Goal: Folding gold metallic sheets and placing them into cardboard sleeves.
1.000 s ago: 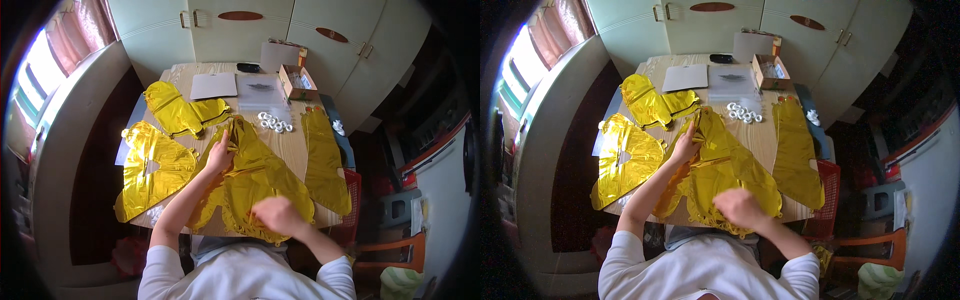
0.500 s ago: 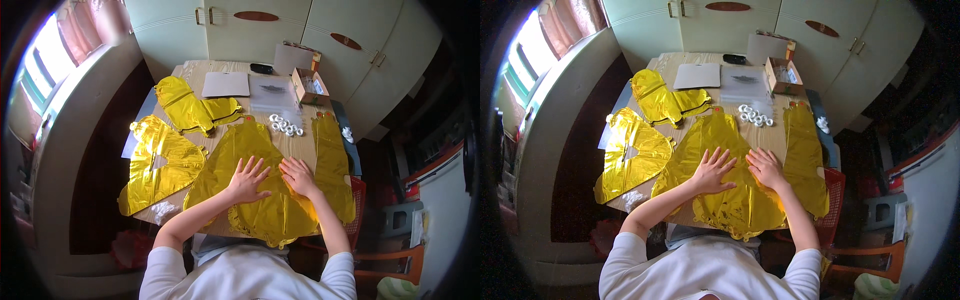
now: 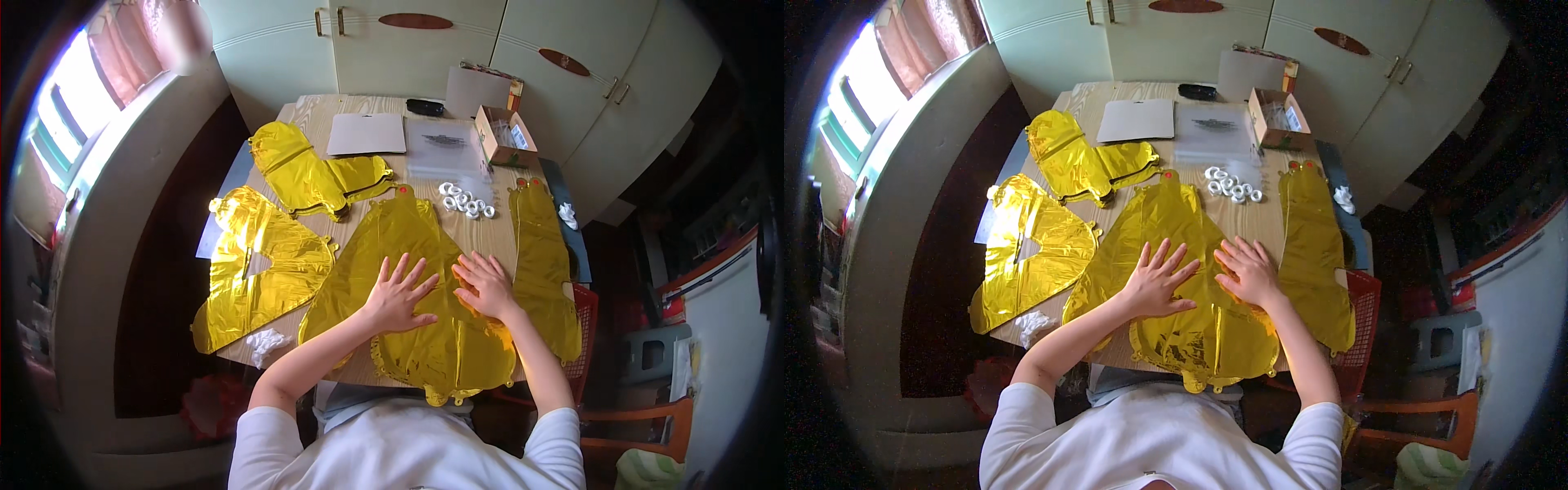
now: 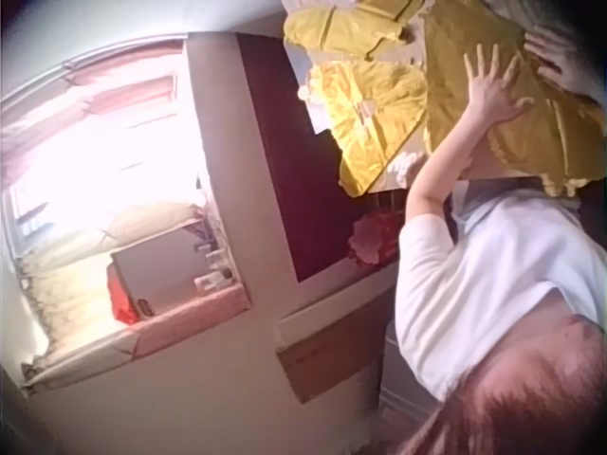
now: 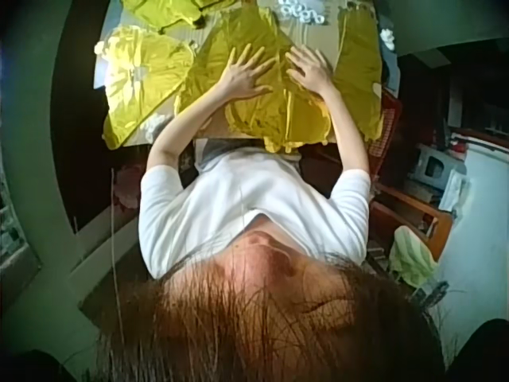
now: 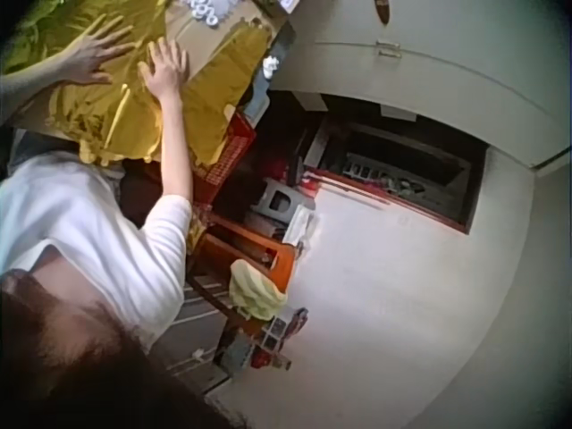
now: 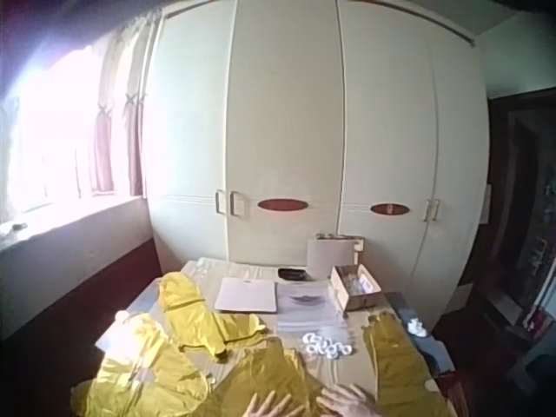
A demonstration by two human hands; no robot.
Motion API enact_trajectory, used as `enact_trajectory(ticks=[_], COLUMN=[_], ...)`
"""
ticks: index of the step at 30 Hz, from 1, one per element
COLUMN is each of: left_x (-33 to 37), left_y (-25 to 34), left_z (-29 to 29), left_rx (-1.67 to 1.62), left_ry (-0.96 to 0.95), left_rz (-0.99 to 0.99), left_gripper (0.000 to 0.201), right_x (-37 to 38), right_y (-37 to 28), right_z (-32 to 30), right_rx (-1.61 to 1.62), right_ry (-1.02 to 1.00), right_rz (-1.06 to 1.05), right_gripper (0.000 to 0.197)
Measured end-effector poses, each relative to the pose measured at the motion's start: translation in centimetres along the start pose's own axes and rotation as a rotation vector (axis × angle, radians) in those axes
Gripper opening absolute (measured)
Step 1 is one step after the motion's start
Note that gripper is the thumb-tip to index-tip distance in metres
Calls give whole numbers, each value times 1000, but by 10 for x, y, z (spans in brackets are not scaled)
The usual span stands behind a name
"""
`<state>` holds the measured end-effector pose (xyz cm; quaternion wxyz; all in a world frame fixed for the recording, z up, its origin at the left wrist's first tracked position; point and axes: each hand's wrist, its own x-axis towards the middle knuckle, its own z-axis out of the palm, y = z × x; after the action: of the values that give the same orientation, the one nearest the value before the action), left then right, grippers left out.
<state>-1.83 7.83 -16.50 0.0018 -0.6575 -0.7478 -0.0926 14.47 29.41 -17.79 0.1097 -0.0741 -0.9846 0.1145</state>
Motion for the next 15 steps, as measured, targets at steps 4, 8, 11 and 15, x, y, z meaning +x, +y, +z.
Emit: enact_trajectory(ticks=[4,8,11,15], left_x=[-2,-4,-4,-5], left_y=[-1,-4,-6,-7], left_z=[1,-2,-2,0], left_rx=[-15,-9,-2,5], left_ry=[20,3,-13,13], left_rz=[13,18,10,31], left_gripper=[86,85,86,85], right_x=[0,-1,0,-1], right_y=[-3,-5,-8,-7], right_z=[-2,-3,-4,-3], right_rx=[3,-29,-33,-29], right_ry=[-7,-13,-20,1], right_rz=[3,4,3,3], right_gripper=[54,55,55,60])
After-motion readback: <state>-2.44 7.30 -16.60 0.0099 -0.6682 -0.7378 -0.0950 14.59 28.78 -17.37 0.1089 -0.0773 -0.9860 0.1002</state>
